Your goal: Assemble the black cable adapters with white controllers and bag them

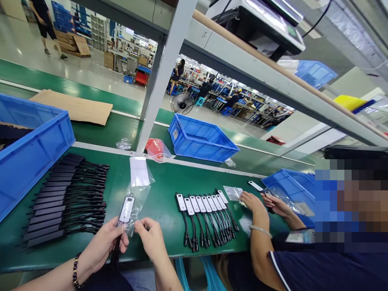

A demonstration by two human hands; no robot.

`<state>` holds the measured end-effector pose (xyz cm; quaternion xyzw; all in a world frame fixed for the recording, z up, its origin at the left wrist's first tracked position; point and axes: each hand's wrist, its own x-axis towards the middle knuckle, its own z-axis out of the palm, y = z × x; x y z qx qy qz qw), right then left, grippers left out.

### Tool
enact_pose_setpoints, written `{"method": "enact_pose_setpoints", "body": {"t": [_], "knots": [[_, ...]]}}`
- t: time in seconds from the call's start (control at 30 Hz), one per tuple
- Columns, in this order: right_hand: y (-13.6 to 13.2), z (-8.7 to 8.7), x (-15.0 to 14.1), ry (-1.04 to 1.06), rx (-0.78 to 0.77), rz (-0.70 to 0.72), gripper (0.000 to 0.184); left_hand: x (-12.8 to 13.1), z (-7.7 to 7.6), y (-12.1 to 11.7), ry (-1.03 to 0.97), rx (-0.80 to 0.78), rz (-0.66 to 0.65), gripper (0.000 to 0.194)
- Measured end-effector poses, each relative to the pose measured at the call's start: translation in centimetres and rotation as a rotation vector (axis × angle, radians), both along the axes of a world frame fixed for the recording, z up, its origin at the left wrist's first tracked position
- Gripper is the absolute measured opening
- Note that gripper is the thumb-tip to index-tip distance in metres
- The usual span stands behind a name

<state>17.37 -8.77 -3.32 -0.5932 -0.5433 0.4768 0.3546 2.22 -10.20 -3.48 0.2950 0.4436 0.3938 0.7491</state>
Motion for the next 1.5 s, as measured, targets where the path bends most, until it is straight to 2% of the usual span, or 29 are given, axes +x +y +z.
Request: {"method": "enact_pose_setpoints", "body": {"t": [0.13, 0.23, 0.33, 0.43, 0.6, 0.67, 0.73, 0.83, 0.9, 1.03, 1.1, 1.17, 1.27, 1.33, 1.4, 1.5], "knots": [[0.8, -0.3, -0.7, 0.148, -0.178, 0.036, 0.034, 0.1, 0.0, -0.2, -0.002, -0.030, 0.004, 0.028], [1.9, -0.1, -0.5, 0.270, -0.303, 0.026, 0.026, -0.4, 0.2, -0.5, -0.154, -0.127, 0.009, 0.026], [2.9, -0.1, 0.1, 0.388, -0.368, 0.020, 0.019, -1.1, 0.6, -1.2, -0.317, -0.276, -0.005, 0.050], [3.0, -0.1, 0.2, 0.396, -0.400, 0.048, 0.016, -1.4, 0.8, -1.9, -0.357, -0.366, 0.001, 0.066], [1.9, 1.4, -0.8, 0.322, -0.504, 0.207, 0.008, -0.5, 0.4, -2.0, -0.314, -0.350, 0.065, 0.066], [1.8, 2.3, -0.9, 0.298, -0.491, 0.257, 0.006, -0.1, 0.1, -1.8, -0.343, -0.338, 0.059, 0.057], [2.0, 2.9, -0.8, 0.270, -0.455, 0.288, 0.007, 0.2, 0.0, -1.8, -0.381, -0.320, 0.042, 0.040], [2.5, 3.1, -0.6, 0.217, -0.404, 0.281, 0.009, 0.5, 0.1, -1.9, -0.393, -0.343, 0.009, 0.024], [2.6, 2.9, -0.6, 0.167, -0.336, 0.294, 0.009, 0.6, 0.3, -2.1, -0.380, -0.379, -0.007, 0.027], [2.3, 2.8, -0.9, 0.073, -0.168, 0.466, 0.009, 0.6, 0.5, -2.1, -0.368, -0.369, 0.048, 0.027], [2.4, 3.5, -0.8, 0.067, -0.118, 0.491, 0.010, 0.2, 0.6, -2.0, -0.483, -0.341, 0.033, 0.033], [2.4, 4.6, -0.5, 0.090, -0.114, 0.477, 0.013, -0.2, 0.8, -1.8, -0.681, -0.321, -0.049, 0.042], [2.2, 6.3, 0.4, 0.122, -0.167, 0.512, 0.015, -0.2, 0.9, -1.6, -0.852, -0.338, -0.097, 0.040], [1.8, 6.7, 1.0, 0.102, -0.153, 0.573, 0.015, 0.2, 0.8, -1.4, -0.779, -0.357, -0.026, 0.034], [1.6, 6.6, 1.5, 0.053, -0.108, 0.596, 0.015, 0.9, 0.4, -1.3, -0.620, -0.347, 0.039, 0.022], [2.2, 5.5, 1.8, -0.032, -0.053, 0.418, 0.016, 1.5, -0.1, -1.4, -0.418, -0.270, 0.020, 0.018]]}}
